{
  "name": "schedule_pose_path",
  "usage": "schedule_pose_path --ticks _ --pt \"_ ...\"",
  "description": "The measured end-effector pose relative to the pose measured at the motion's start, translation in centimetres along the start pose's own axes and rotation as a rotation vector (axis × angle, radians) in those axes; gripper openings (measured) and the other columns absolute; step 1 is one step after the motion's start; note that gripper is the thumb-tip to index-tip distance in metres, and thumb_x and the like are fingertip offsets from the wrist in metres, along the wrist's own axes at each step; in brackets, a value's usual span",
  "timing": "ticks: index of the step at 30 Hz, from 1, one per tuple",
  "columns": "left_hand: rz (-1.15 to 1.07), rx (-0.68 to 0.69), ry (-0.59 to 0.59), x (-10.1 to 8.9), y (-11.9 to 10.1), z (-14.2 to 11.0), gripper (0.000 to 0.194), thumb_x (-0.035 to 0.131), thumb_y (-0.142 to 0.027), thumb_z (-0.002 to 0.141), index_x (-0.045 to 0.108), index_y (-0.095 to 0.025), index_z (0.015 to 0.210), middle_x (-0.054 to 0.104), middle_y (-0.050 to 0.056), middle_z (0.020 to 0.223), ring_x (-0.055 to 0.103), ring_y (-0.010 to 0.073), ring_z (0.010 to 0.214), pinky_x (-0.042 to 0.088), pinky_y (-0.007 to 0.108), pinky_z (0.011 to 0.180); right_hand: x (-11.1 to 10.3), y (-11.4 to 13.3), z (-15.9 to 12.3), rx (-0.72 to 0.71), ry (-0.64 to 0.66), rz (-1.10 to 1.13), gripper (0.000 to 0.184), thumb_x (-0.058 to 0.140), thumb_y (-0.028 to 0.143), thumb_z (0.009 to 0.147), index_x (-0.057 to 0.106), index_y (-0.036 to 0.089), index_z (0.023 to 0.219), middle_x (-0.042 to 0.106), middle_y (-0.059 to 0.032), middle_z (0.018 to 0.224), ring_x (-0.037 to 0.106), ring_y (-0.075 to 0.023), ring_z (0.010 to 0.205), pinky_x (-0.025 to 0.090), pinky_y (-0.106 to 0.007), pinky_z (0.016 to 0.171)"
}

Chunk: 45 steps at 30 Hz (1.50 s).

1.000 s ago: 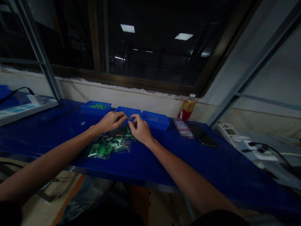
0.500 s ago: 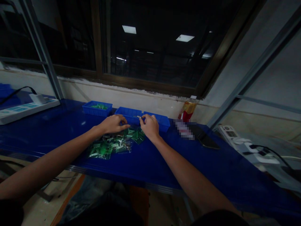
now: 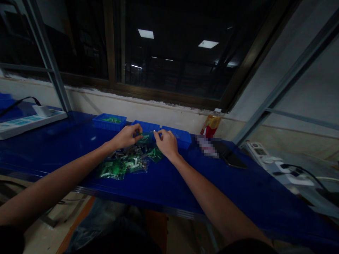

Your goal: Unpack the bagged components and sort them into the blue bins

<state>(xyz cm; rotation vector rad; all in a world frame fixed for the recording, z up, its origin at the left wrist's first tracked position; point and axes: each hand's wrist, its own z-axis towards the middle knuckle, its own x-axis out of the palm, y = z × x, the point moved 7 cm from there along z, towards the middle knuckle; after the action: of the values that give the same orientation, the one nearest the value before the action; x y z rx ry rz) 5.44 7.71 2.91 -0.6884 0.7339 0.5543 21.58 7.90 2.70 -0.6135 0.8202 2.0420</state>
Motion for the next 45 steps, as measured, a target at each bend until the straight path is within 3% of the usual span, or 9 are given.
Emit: schedule_pose_path --ticks 6,13,18,23,26,29,35,40,45 --pt "-0.018 0.115 -0.170 -1.9 -1.8 -0.2 0.006 0.052 -0.018 0.077 0.050 -0.017 0.082 0.055 0.001 0.077 0.049 0.0110 0.063 0.037 0.024 0.059 1.6 1.3 -1.2 0.350 0.254 0.637 0.059 0.026 0.064 0.080 0.059 0.018 0.062 0.051 -0.0004 0.050 0.049 -0.0119 0.049 0.034 -0.025 0.050" --pt "-0.013 0.265 -0.073 -0.7 -3.2 -0.6 0.014 0.046 -0.012 0.079 0.056 -0.018 0.087 0.053 0.004 0.092 0.052 0.0140 0.083 0.043 0.027 0.073 2.0 -0.3 -1.6 0.559 0.134 0.921 0.023 0.055 0.041 0.070 0.054 0.018 0.068 0.052 0.0014 0.057 0.049 -0.0100 0.048 0.034 -0.021 0.043" --pt "-0.042 0.203 -0.013 -0.3 -2.9 -0.4 0.018 0.049 -0.028 0.082 0.060 -0.016 0.090 0.058 0.007 0.093 0.054 0.0182 0.089 0.043 0.033 0.081 0.2 0.0 -0.9 0.303 -0.047 0.672 0.014 0.051 0.032 0.072 0.051 0.019 0.074 0.054 0.0008 0.063 0.051 -0.0112 0.053 0.040 -0.023 0.050" --pt "-0.440 -0.160 0.063 0.8 -0.4 0.1 0.051 0.026 -0.048 0.089 0.062 -0.012 0.084 0.064 0.007 0.078 0.059 0.0166 0.072 0.046 0.031 0.069 -1.9 3.7 -1.4 -0.120 -0.117 0.343 0.010 0.048 0.025 0.078 0.056 0.019 0.076 0.055 -0.0019 0.069 0.052 -0.0136 0.062 0.042 -0.026 0.058" --pt "-0.673 -0.340 0.083 1.3 0.7 0.1 0.052 0.027 -0.050 0.087 0.061 -0.012 0.080 0.064 0.008 0.075 0.059 0.0155 0.065 0.045 0.029 0.061 -2.1 4.9 -1.8 -0.203 -0.087 0.315 0.012 0.047 0.022 0.080 0.058 0.019 0.076 0.056 -0.0026 0.071 0.054 -0.0142 0.066 0.043 -0.026 0.059" --pt "-0.808 -0.389 0.054 1.0 1.0 0.1 0.033 0.039 -0.038 0.082 0.059 -0.012 0.079 0.065 0.008 0.080 0.059 0.0144 0.066 0.045 0.027 0.059 -2.3 5.0 -1.8 -0.204 -0.089 0.322 0.012 0.048 0.020 0.079 0.060 0.019 0.077 0.057 -0.0032 0.075 0.055 -0.0144 0.069 0.044 -0.026 0.060" --pt "-0.567 -0.195 -0.078 -0.3 0.4 0.4 0.020 0.046 -0.020 0.075 0.058 -0.014 0.090 0.063 0.004 0.078 0.056 0.0135 0.069 0.045 0.026 0.063 -1.3 3.9 -1.4 -0.061 -0.018 0.472 0.011 0.054 0.026 0.077 0.061 0.020 0.082 0.057 -0.0047 0.084 0.056 -0.0154 0.075 0.048 -0.027 0.061" --pt "-0.098 0.147 -0.139 -1.4 -2.5 -0.3 0.022 0.044 -0.017 0.080 0.058 -0.018 0.097 0.059 0.005 0.088 0.054 0.0141 0.075 0.043 0.028 0.070 0.9 1.7 -1.3 0.281 0.102 0.859 0.035 0.045 0.051 0.079 0.059 0.020 0.076 0.059 -0.0066 0.091 0.056 -0.0195 0.090 0.050 -0.031 0.064" --pt "-0.002 0.199 -0.130 -1.4 -2.8 -0.5 0.027 0.042 -0.015 0.082 0.058 -0.020 0.102 0.056 0.006 0.096 0.053 0.0164 0.087 0.043 0.030 0.078 2.0 1.1 -1.6 0.465 0.209 1.055 0.034 0.044 0.050 0.079 0.057 0.019 0.077 0.062 -0.0057 0.077 0.059 -0.0158 0.067 0.048 -0.028 0.057"
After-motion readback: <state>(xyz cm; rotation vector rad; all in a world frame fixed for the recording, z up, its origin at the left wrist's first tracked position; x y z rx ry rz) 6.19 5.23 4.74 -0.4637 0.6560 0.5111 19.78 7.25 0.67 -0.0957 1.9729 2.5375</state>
